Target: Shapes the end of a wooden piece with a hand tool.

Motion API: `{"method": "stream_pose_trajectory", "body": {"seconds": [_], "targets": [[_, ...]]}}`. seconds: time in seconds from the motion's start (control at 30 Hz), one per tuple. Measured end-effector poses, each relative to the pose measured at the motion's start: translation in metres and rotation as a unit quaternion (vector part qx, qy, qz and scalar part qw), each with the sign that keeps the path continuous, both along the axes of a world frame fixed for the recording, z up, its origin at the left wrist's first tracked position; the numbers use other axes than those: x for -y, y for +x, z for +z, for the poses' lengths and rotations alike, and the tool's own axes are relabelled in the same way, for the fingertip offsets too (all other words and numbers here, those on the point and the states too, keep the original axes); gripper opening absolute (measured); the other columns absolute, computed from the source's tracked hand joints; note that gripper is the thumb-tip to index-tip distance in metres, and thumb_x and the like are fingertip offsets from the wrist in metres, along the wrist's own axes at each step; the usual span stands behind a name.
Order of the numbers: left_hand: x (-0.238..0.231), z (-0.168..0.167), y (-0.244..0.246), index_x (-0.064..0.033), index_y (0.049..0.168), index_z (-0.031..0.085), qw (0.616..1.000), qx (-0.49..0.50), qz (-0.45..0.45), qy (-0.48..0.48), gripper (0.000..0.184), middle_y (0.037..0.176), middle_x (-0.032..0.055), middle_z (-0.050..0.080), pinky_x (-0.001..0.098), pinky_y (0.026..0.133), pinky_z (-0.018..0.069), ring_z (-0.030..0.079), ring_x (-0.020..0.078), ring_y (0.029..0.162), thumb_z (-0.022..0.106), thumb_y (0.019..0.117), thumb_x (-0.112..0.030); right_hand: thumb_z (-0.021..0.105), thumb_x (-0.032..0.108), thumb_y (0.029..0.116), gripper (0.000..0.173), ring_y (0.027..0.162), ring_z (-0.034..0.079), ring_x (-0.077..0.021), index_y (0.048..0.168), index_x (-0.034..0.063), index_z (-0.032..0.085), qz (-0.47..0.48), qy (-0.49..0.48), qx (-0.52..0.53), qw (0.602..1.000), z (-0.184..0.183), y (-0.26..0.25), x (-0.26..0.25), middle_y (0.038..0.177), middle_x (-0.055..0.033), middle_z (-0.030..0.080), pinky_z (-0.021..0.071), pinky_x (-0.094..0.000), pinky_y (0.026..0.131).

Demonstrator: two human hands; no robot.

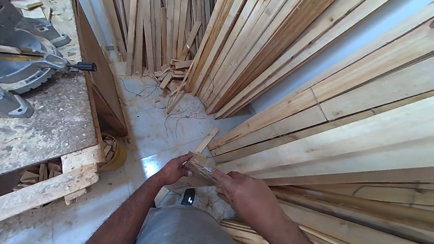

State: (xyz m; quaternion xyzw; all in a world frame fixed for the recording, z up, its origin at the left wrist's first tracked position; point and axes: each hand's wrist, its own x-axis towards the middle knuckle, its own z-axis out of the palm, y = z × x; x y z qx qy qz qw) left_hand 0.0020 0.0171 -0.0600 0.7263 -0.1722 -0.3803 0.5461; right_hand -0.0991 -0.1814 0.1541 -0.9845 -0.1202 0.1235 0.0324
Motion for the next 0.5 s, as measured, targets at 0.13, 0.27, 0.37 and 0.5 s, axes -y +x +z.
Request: {"method": "stream_pose_trajectory", "body": {"seconds": [0.13,0.27,0.37,0.5], "targets": [[0.001,0.001,0.002,-0.0209,0.155,0.045,1.000,0.017,-0.001,0.009,0.070,0.149,0.0043,0.057,0.0415,0.109,0.0509,0.062,0.0178,0.127,0.074,0.0929,-0.009,0.056,0.015,0.1010,0.039,0.080,0.074,-0.0341,0.139,0.0211,0.065,0.015,-0.025,-0.007,1.000,0.003,0.000,-0.007,0.095,-0.0159,0.072,0.0594,-0.0481,0.062],[0.001,0.001,0.003,-0.0198,0.153,0.049,0.999,0.033,-0.001,0.012,0.069,0.146,0.0039,0.059,0.0403,0.105,0.0540,0.065,0.0168,0.122,0.075,0.0915,-0.005,0.060,0.013,0.0977,0.042,0.076,0.073,-0.0357,0.140,0.0170,0.064,0.041,-0.024,0.001,0.999,0.002,-0.006,-0.007,0.093,-0.0178,0.071,0.0590,-0.0486,0.060],[-0.001,-0.003,0.002,-0.0174,0.152,0.050,1.000,0.024,0.000,-0.002,0.068,0.147,0.0033,0.058,0.0397,0.106,0.0542,0.065,0.0166,0.124,0.076,0.0903,-0.004,0.056,0.017,0.1024,0.039,0.074,0.072,-0.0355,0.140,0.0180,0.063,0.034,-0.027,-0.012,0.999,0.006,-0.006,0.003,0.092,-0.0172,0.071,0.0585,-0.0494,0.059],[-0.003,-0.001,0.002,-0.0162,0.152,0.050,1.000,0.024,-0.012,0.005,0.068,0.150,0.0036,0.055,0.0395,0.106,0.0541,0.064,0.0168,0.124,0.076,0.0904,-0.005,0.053,0.015,0.1028,0.037,0.076,0.073,-0.0354,0.138,0.0186,0.064,0.037,-0.032,-0.038,0.998,0.014,-0.003,0.000,0.092,-0.0169,0.071,0.0584,-0.0489,0.060]]}}
